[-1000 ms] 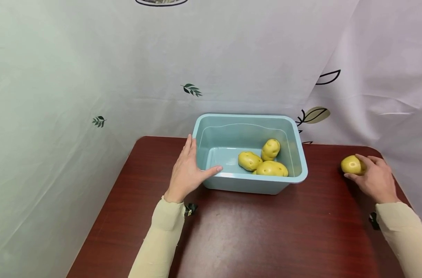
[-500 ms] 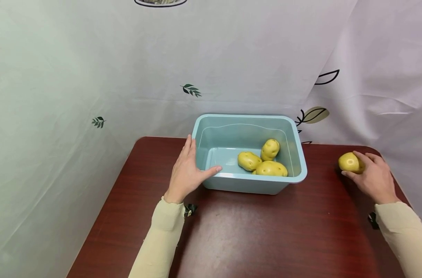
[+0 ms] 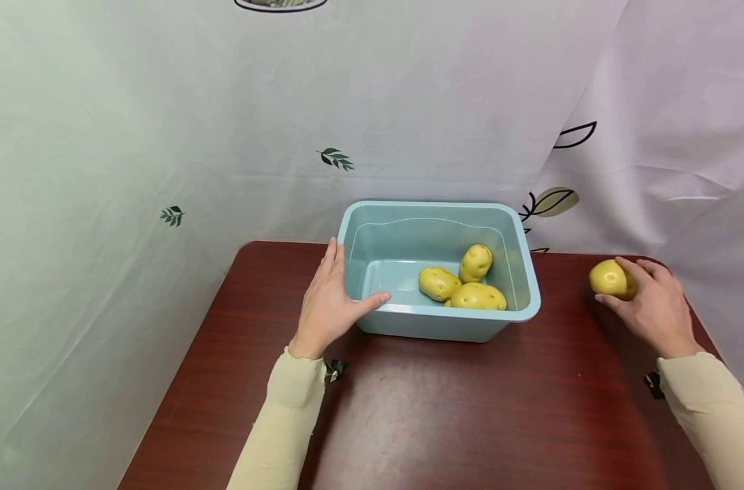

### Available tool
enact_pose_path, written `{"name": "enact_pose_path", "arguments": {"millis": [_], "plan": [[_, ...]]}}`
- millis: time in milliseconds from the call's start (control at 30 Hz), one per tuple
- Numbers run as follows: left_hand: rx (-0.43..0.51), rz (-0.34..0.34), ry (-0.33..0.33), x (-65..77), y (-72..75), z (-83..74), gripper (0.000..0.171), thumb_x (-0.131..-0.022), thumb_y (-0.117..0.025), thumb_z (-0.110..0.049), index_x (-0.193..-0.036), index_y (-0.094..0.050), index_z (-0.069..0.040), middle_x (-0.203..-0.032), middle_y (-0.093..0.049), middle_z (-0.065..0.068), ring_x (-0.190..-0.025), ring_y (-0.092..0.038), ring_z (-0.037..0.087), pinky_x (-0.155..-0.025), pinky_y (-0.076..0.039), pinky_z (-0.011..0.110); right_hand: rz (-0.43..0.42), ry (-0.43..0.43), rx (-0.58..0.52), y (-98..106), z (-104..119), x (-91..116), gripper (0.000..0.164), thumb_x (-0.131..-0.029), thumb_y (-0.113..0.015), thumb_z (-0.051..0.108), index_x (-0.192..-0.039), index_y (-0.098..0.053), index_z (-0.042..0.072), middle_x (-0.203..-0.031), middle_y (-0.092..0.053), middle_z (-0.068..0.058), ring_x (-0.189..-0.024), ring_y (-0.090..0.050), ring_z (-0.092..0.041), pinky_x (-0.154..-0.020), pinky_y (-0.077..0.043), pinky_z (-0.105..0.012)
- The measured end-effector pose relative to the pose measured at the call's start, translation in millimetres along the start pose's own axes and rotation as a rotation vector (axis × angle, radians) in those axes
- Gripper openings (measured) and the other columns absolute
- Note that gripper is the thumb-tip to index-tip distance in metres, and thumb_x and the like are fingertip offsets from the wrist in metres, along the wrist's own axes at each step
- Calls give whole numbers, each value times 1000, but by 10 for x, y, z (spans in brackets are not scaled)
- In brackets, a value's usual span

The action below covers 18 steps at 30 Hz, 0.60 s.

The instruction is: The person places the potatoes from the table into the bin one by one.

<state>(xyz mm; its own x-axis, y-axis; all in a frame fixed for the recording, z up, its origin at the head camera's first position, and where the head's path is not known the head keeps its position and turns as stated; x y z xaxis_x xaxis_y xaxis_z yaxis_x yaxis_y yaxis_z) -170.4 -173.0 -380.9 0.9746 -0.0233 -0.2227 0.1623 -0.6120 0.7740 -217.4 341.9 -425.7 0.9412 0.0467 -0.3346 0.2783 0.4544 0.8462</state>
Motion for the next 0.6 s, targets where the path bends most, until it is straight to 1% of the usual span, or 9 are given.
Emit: {"name": "enact_pose_path", "arguments": {"millis": [200,433,600], "plan": [[-1,-4,-2,3,12,1,123,-74,-62,-84,-159,-24,-3,-169,-4,0,-154,-12,22,-118,-26,52,-20,15,-16,20,112,-9,73,-74,-85,8,-140,-53,-1,-135,-43,-38,-117,-37,-63,-90,-30,-71],[-10,-9,-11,2,8,1,123,-74,-62,-83,-159,-23,-2,-169,-6,2,-154,-14,21,-117,-27,51,-51,51,-25,45,207,-30,75,-71,-86,6,-138,-54,-1,-133,-45,-37,-116,-38,-62,-92,-29,-69],[-13,-16,-17,0,1,1,123,-75,-63,-83,-158,-23,-1,-169,-7,3,-153,-14,22,-117,-28,51,-56,45,-19,70,291,-56,76,-71,-87,7,-139,-54,-1,-134,-44,-38,-114,-37,-63,-92,-29,-69]]}}
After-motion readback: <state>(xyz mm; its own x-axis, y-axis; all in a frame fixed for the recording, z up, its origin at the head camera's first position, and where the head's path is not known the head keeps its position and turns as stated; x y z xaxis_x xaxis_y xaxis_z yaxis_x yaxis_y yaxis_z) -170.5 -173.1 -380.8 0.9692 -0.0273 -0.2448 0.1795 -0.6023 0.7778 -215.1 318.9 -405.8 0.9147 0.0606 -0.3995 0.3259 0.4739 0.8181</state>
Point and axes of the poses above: each hand's wrist, its own x-axis away from the middle knuckle, its own y-axis out of the back of the hand, z = x × y, the point moved 4 cm from there along -x, towards the middle knuckle
